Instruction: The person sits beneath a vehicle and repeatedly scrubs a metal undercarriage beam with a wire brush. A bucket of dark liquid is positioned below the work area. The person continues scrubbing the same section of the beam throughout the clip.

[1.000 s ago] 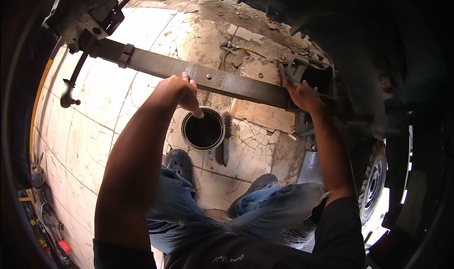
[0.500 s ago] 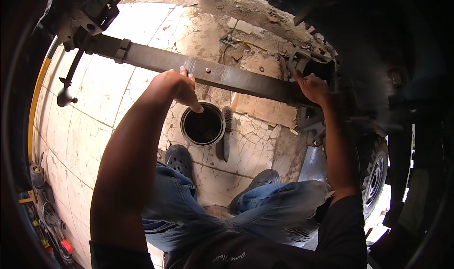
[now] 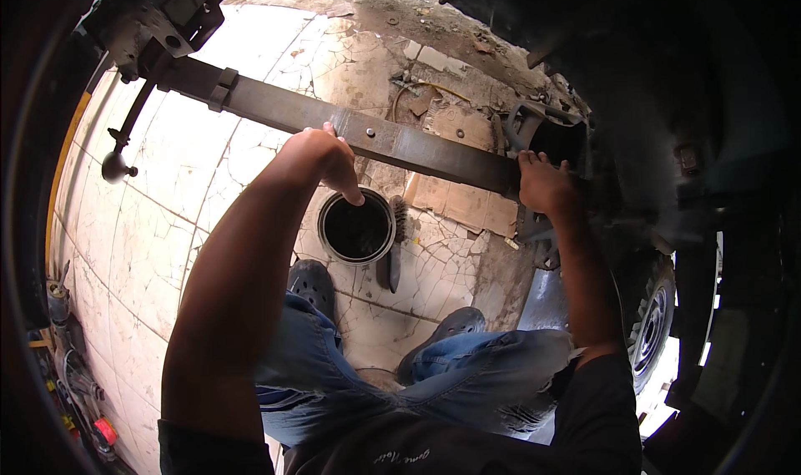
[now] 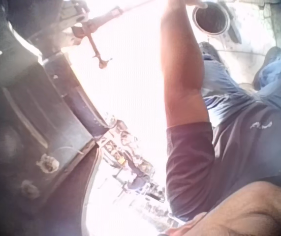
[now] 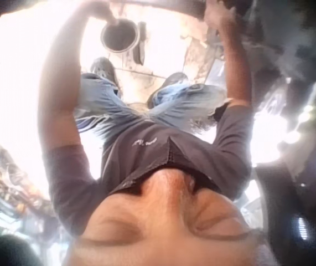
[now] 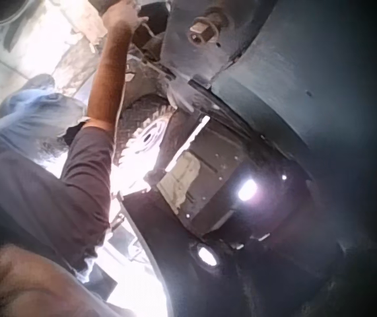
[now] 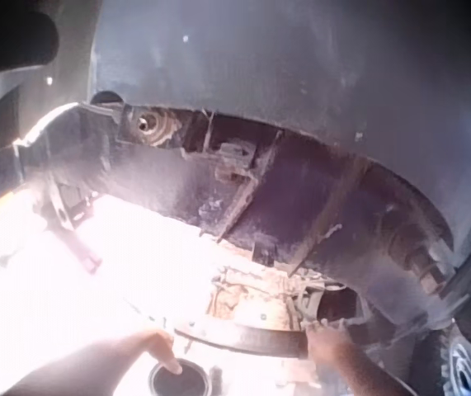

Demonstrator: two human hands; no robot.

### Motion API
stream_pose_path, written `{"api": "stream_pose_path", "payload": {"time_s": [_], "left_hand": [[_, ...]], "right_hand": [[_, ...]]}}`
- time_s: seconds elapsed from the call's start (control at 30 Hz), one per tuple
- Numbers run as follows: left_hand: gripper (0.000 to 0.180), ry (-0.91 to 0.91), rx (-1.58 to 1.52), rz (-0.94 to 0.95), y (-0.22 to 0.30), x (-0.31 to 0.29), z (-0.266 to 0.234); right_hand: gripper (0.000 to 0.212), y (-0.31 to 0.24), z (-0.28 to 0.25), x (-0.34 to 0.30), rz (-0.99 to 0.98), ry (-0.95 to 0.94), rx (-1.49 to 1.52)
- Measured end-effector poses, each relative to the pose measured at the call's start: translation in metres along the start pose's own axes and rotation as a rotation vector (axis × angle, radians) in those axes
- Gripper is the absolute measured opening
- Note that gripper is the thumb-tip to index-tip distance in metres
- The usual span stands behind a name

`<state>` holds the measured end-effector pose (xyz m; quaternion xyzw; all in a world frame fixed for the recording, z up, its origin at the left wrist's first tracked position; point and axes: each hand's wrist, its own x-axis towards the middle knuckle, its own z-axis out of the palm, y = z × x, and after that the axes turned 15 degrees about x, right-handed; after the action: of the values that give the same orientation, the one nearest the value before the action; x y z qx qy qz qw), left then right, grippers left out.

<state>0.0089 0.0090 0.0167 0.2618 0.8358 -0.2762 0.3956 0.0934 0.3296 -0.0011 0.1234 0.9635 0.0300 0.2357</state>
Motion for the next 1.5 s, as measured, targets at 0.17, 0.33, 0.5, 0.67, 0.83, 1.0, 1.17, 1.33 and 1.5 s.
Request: {"api": "stream_pose_path", "payload": {"time_s": [0.17, 0.33, 0.5, 0.67, 0.83, 1.0, 1.17, 1.33, 1.5], "left_hand": [[0.11, -0.024, -0.014, -0.003, 0.0, -0.004, 0.0], [0.114, -0.016, -0.031, 0.024, -0.006, 0.001, 0.005], [0.1, -0.016, -0.072, 0.006, -0.003, -0.001, -0.001], [0.095, 0.019, -0.099, 0.006, -0.006, 0.0, 0.009], [0.092, 0.013, -0.103, 0.04, -0.005, -0.005, -0.003], [0.097, 0.003, -0.082, -0.008, -0.002, -0.001, 0.001], [0.117, -0.006, -0.048, 0.013, -0.005, 0.005, 0.006], [0.116, -0.033, -0.033, 0.002, 0.0, 0.008, 0.0], [0.112, 0.013, -0.046, -0.039, -0.001, 0.005, 0.01]], "right_hand": [[0.055, -0.005, 0.002, 0.001, -0.037, 0.039, 0.009], [0.055, -0.002, 0.013, -0.019, -0.085, 0.081, -0.07], [0.058, -0.001, 0.013, -0.002, -0.079, 0.147, -0.086], [0.059, 0.002, 0.021, -0.023, -0.134, 0.15, -0.061], [0.06, 0.005, 0.034, -0.026, -0.118, 0.21, -0.105], [0.061, 0.002, 0.023, -0.003, -0.099, 0.189, -0.046], [0.071, 0.004, 0.035, -0.041, -0.14, 0.15, -0.055], [0.062, 0.004, 0.039, -0.025, -0.183, 0.288, -0.04], [0.069, -0.004, 0.029, -0.004, -0.153, 0.191, 0.063]]}}
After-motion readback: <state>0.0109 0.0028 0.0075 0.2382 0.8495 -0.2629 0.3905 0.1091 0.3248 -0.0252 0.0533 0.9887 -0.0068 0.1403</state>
